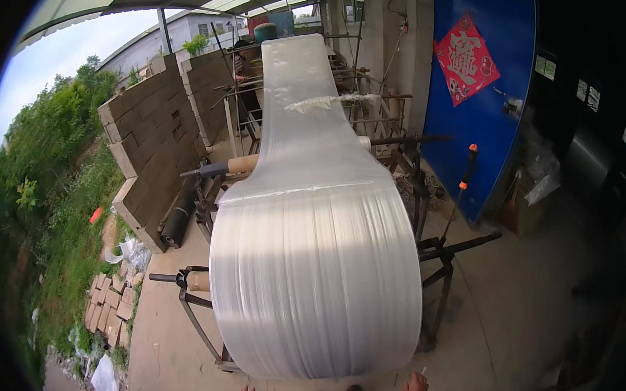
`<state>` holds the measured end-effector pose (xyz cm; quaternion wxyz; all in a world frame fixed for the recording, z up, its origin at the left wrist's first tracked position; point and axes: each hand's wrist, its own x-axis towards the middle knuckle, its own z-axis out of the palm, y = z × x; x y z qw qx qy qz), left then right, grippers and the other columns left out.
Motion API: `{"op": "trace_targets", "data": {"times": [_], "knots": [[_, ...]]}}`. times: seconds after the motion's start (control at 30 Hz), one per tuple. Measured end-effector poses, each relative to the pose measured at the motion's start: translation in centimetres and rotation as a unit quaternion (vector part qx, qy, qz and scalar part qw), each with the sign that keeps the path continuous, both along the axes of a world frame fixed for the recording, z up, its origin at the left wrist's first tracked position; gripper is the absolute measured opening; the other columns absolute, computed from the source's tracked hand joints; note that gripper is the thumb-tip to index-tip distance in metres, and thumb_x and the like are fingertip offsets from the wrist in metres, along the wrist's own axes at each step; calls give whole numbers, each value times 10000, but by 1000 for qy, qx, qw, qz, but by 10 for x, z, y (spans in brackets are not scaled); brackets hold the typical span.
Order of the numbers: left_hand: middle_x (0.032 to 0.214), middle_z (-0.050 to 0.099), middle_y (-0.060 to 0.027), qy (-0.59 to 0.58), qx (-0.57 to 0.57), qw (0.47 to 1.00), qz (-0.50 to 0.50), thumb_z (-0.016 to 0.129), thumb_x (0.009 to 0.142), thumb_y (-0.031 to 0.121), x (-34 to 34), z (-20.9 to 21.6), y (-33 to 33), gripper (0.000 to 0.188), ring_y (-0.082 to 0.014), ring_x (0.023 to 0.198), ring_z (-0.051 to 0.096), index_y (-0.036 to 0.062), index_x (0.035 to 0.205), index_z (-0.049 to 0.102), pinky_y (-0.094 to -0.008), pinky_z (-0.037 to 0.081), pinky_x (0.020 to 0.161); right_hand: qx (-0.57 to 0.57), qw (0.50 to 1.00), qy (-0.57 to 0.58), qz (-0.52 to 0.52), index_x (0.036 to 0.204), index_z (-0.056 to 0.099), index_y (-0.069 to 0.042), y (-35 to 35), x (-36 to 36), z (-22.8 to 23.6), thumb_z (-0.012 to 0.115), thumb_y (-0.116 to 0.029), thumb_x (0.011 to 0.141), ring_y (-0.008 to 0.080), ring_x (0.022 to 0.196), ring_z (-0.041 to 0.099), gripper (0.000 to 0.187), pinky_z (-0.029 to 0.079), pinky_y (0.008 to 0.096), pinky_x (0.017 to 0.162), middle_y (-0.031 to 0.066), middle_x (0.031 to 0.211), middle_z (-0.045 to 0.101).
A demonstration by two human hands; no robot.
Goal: The person handles a large roll of white plastic sheeting on a stand, smoothing and adjusting the sheet as it unrolls. They repeatedly touch and guide the sheet with both hands while another person works nearby. The person also briefly walks around the area and interacts with a second individual before returning to the roll.
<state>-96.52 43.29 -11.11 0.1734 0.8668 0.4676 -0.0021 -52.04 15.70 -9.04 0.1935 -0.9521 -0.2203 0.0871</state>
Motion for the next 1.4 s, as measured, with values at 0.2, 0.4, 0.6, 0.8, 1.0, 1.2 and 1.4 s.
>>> {"op": "trace_targets", "data": {"times": [0.2, 0.4, 0.6, 0.8, 1.0, 1.2, 1.4], "knots": [[1488, 305, -220, -232, 195, 953, 27, 650, 800, 97, 113, 171, 121, 687, -420, 1374, 272, 32, 1418, 356, -510, 235, 1109, 300, 929, -216, 34, 1235, 540, -10, 123, 94, 122, 688, -117, 770, 363, 1180, 502, 499, 419, 458, 983, 176, 1261, 561], [1543, 234, -167, -244, 285, 925, 53, 618, 870, 364, 203, 226, 251, 723, -428, 1402, 205, 105, 1470, 311, -521, 205, 1114, 346, 888, -299, 45, 1376, 391, -18, 250, 153, 211, 728, -312, 786, 387, 1227, 467, 740, 401, 474, 998, 198, 1370, 468], [1527, 251, -199, -308, 251, 912, 105, 636, 850, 338, 183, 190, 222, 742, -418, 1366, 275, 30, 1447, 322, -455, 293, 1099, 334, 924, -185, 10, 1412, 354, -32, 205, 131, 133, 647, -421, 850, 401, 1136, 529, 743, 439, 445, 940, 225, 1292, 524], [1535, 89, -301, -207, 197, 950, 122, 700, 803, 358, 114, 90, 100, 937, -485, 1407, 131, 109, 1516, 144, -589, 197, 1087, 130, 989, 30, -62, 1376, 402, -59, 67, 68, -4, 664, -386, 828, 378, 1086, 564, 690, 460, 443, 897, 201, 1202, 583], [1557, 75, -255, -86, 190, 978, 21, 740, 730, 499, 133, 108, 93, 1044, -490, 1424, 44, 84, 1505, 177, -621, 94, 1106, 192, 978, -57, -55, 1411, 351, -67, 94, 44, 47, 831, -136, 652, 368, 1196, 492, 901, 416, 431, 989, 209, 1308, 501], [1527, 233, -216, -136, 288, 940, -123, 776, 645, 547, 152, 136, 142, 1000, -433, 1425, 156, 99, 1426, 341, -610, 129, 1104, 287, 954, -81, -14, 1365, 402, -64, 118, 68, 90, 864, -160, 598, 352, 1213, 466, 901, 401, 417, 1014, 180, 1288, 503], [1409, 401, -109, -127, 277, 934, -188, 790, 620, 331, 178, 188, 148, 750, -395, 1348, 295, 169, 1297, 508, -573, 230, 1059, 385, 912, -83, -112, 1028, 612, -43, 120, 97, 76, 824, -100, 632, 245, 846, 614, 453, 505, 351, 771, 100, 948, 644]]}}
